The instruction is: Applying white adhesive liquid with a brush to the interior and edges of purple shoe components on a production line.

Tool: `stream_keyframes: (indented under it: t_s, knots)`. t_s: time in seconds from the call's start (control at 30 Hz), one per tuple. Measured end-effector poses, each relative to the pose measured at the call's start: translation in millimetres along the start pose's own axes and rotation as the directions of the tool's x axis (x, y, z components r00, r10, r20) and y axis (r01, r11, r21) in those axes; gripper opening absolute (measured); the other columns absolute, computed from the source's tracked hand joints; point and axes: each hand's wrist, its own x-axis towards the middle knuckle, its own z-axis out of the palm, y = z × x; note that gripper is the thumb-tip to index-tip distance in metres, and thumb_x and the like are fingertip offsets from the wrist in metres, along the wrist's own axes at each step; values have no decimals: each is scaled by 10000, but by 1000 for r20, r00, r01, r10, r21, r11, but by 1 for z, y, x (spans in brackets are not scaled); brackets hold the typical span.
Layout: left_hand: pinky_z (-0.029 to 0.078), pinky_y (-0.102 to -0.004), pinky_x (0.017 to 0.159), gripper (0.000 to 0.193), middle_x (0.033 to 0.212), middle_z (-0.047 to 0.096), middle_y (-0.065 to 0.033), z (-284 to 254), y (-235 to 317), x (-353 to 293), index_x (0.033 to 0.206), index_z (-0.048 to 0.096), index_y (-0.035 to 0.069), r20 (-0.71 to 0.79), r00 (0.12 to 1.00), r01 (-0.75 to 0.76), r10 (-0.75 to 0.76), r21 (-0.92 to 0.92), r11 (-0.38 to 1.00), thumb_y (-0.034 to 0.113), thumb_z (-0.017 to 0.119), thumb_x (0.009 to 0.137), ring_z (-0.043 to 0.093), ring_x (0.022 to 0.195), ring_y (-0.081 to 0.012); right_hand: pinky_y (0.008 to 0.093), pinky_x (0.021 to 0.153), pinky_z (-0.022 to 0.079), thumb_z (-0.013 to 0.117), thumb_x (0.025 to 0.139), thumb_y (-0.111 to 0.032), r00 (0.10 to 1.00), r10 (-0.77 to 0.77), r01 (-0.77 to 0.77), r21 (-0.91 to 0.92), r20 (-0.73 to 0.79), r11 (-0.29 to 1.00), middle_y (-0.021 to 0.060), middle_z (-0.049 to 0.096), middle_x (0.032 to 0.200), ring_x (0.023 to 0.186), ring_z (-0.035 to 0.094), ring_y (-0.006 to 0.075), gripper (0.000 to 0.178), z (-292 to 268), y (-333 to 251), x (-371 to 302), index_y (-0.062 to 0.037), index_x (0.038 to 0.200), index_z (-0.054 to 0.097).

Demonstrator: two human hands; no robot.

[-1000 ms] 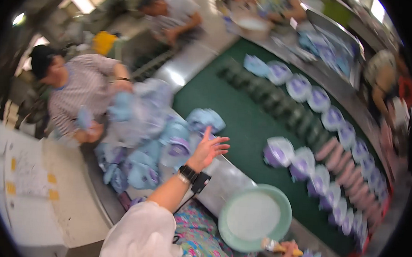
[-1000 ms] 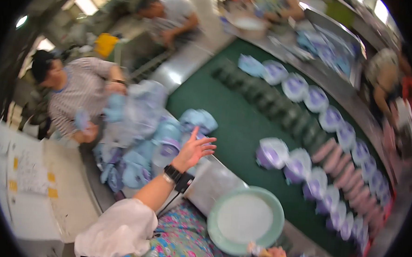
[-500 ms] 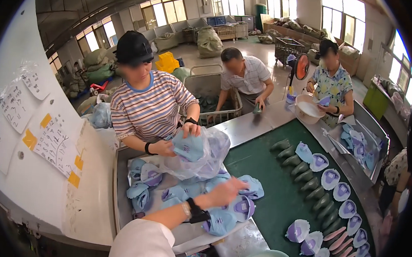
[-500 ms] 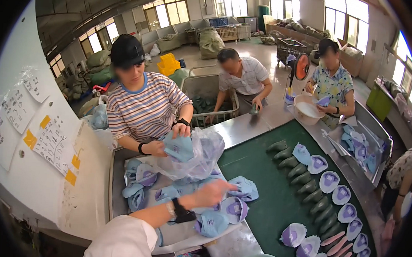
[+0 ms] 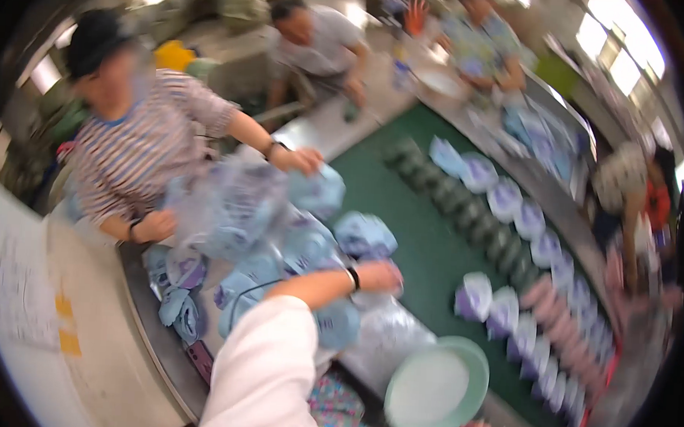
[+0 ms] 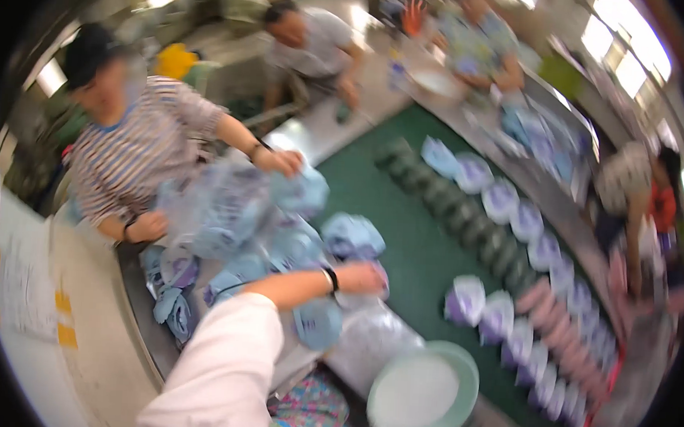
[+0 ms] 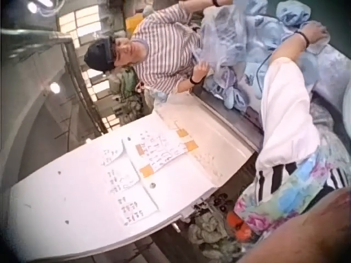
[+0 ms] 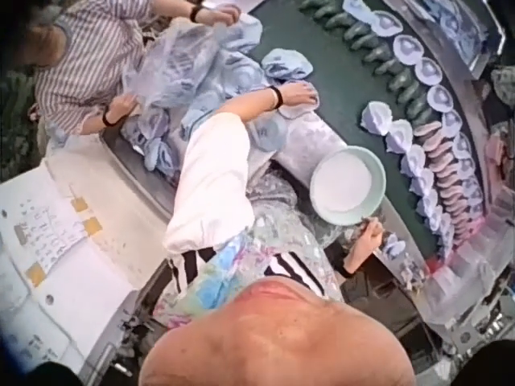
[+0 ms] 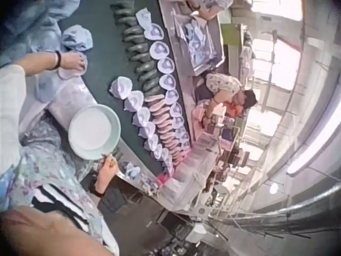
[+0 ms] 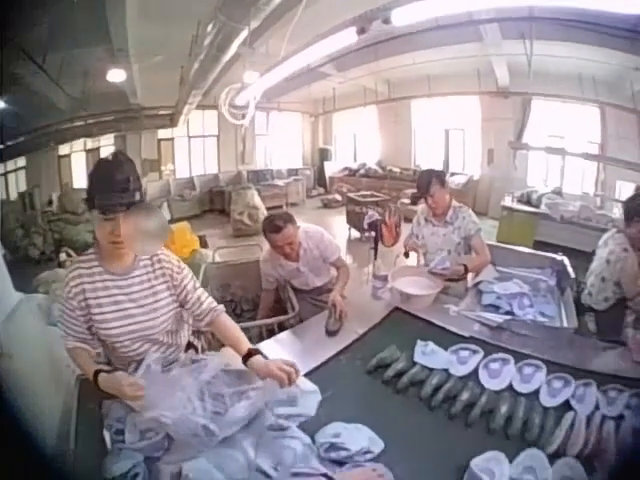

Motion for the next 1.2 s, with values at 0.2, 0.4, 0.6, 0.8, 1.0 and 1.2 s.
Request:
stream_keyframes:
  t_s: [0.2, 0.4, 0.6, 0.8, 1.0, 1.2]
  knots:
    - [480, -417, 750, 123, 847, 622, -158, -64, -22, -33, 870, 612, 45, -17, 700, 639, -714, -432, 636, 103, 615, 761, 599, 864, -325, 181, 473, 298, 514, 961, -190, 993, -10, 13, -21, 119, 1000, 13, 587, 687, 537, 409, 21, 239, -19, 14, -8, -16, 810, 575]
    - [484, -395, 762, 205, 948, 589, -126, -63, 8, -30, 940, 614, 65, 7, 839, 497, -544, -418, 761, 57, 628, 736, 561, 948, -308, 185, 475, 310, 515, 957, -174, 996, -15, 20, -58, 85, 998, 38, 624, 717, 531, 415, 24, 238, -40, 39, 1, -12, 792, 568]
    - [476, -367, 866, 283, 1147, 564, -72, -2, 12, 29, 1080, 587, 141, -81, 997, -6, 10, 42, 999, 92, 559, 802, 527, 1116, -268, 224, 532, 399, 610, 869, -103, 994, 88, -73, -194, 69, 978, 51, 635, 696, 562, 504, 69, 142, -56, 62, 8, 19, 797, 613]
    - [494, -400, 753, 293, 1001, 529, -105, 9, -12, 59, 1036, 570, 135, 419, 903, 76, -89, 46, 996, 147, 619, 747, 539, 968, -272, 199, 445, 244, 549, 950, -203, 979, 205, -204, -34, 22, 978, -47, 441, 551, 472, 340, 19, 257, -51, 58, -5, -29, 768, 596]
    - [478, -406, 697, 295, 849, 583, -123, -60, -8, 38, 1041, 518, 67, 27, 939, 343, -343, 10, 939, 68, 533, 747, 597, 821, -301, 209, 423, 286, 530, 939, -140, 983, 120, -107, -97, 139, 989, -17, 458, 531, 435, 353, 44, 217, -26, 57, 15, -11, 774, 589]
    - [482, -422, 734, 334, 1019, 620, -205, -201, -5, -70, 1089, 456, 51, -76, 176, 561, -981, -811, 164, 247, 596, 857, 611, 936, -362, 211, 418, 278, 542, 943, -171, 930, -166, 182, -18, 328, 983, -15, 509, 557, 444, 374, 37, 255, 20, 1, 10, 2, 768, 612]
